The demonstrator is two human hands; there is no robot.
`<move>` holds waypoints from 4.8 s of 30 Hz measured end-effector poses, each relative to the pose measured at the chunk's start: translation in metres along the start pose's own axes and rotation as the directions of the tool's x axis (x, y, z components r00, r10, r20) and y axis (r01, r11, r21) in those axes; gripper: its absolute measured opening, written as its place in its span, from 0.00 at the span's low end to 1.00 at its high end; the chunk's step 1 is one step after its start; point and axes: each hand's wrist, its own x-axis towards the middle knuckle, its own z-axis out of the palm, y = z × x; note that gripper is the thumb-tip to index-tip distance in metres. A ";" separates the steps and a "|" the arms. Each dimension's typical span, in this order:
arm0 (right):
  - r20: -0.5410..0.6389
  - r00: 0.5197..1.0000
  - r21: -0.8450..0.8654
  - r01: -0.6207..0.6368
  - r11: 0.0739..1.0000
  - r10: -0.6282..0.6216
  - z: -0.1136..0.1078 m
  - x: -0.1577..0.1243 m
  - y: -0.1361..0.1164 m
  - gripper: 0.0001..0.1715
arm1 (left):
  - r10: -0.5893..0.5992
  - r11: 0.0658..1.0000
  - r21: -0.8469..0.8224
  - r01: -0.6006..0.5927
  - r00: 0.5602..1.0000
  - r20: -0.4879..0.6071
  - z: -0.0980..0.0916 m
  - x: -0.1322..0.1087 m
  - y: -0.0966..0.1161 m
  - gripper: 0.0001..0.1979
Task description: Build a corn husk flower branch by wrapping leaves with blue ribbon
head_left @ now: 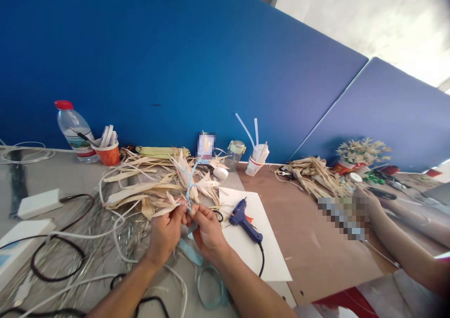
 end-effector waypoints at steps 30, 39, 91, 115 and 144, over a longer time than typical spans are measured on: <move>-0.089 0.994 -0.203 0.045 0.978 -0.064 -0.011 0.006 0.001 0.13 | -0.255 0.934 -0.224 0.276 0.959 0.120 0.003 0.002 -0.018 0.13; -0.240 0.910 -0.552 0.158 0.819 -0.338 -0.022 0.011 -0.007 0.07 | -0.223 0.968 -0.092 0.233 0.969 0.108 0.005 -0.006 -0.011 0.11; 0.475 0.667 -0.873 0.440 -0.212 -0.574 0.040 -0.011 -0.053 0.09 | -0.427 0.538 -0.754 0.377 0.893 0.142 0.010 0.006 0.052 0.10; 0.012 0.981 -0.578 0.165 0.799 -0.193 0.033 0.008 -0.043 0.09 | -0.489 0.536 -0.603 0.591 0.800 0.349 0.002 0.028 0.044 0.03; 0.102 0.791 -0.931 0.291 0.223 -0.603 0.015 0.009 -0.028 0.09 | -0.543 0.467 -0.730 0.500 0.813 0.210 0.030 0.008 0.025 0.08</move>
